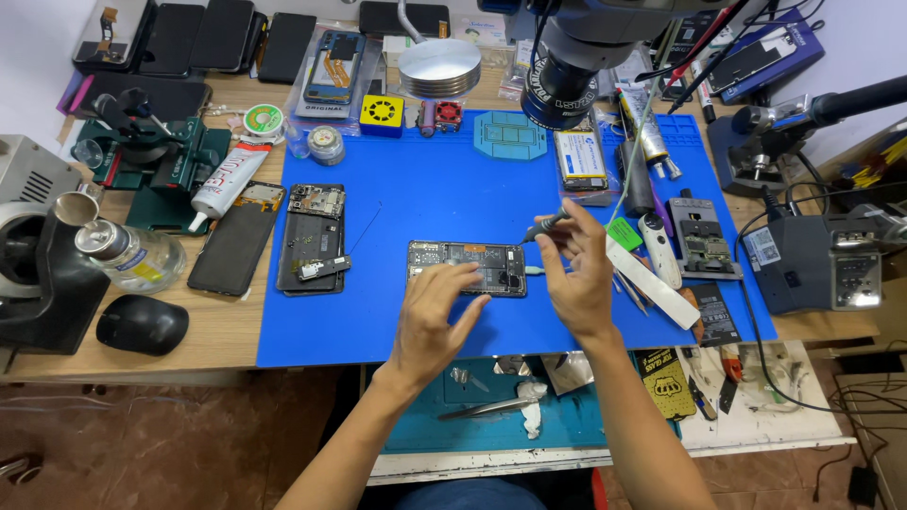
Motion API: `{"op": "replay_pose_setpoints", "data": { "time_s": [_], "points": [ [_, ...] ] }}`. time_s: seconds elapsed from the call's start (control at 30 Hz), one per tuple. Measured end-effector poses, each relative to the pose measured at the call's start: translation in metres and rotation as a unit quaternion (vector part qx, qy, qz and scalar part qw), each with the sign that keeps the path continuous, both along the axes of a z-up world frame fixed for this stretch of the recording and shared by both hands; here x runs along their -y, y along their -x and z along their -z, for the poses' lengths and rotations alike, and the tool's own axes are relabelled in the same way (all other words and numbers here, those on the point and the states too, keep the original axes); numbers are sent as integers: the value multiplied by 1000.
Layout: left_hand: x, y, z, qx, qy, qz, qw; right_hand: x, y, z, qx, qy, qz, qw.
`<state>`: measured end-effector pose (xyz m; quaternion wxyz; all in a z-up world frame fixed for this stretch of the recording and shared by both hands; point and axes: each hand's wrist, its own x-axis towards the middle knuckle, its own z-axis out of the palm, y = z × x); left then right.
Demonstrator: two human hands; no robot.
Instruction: The person uses a screwdriver to remove screws from a disassembled smartphone motherboard. They then pick up two smartphone back covers, compare them, and apply adhesive from a tube onto the edge of one cover.
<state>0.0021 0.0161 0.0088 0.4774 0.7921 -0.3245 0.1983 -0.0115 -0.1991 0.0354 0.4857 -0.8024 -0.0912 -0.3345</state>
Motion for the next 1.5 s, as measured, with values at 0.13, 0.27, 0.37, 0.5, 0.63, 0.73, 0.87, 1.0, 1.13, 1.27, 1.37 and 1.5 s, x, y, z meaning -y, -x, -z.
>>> {"op": "replay_pose_setpoints", "data": {
  "time_s": [0.13,0.27,0.37,0.5,0.63,0.73,0.87,1.0,1.13,1.27,1.37,1.5],
  "points": [
    [5,2,12,115,-92,-18,989,1,-7,-1,-26,37,4,999],
    [9,3,12,99,-153,-13,983,4,-12,2,-50,52,1,997],
    [10,3,12,79,-170,-11,982,5,-14,5,-57,50,-2,997],
    [10,3,13,74,-176,-8,982,8,-15,8,-57,65,-3,996],
    [10,2,18,75,-180,-8,981,11,-16,10,-62,72,-14,995],
    [9,2,17,74,-178,-5,981,10,-17,6,-59,89,-19,994],
    [10,2,15,81,-179,-6,980,9,-16,-6,-17,216,2,976],
    [10,2,17,84,-181,-7,980,19,-18,-4,-9,223,22,974],
    [12,2,23,95,-179,-13,979,18,-14,-8,-15,213,10,977],
    [12,1,24,105,-174,-18,979,20,-17,-7,-18,226,16,974],
    [14,1,25,107,-171,-16,979,21,-19,-4,-19,223,8,975],
    [15,0,31,112,-159,-18,981,23,-24,6,8,238,22,971]
  ]
}}
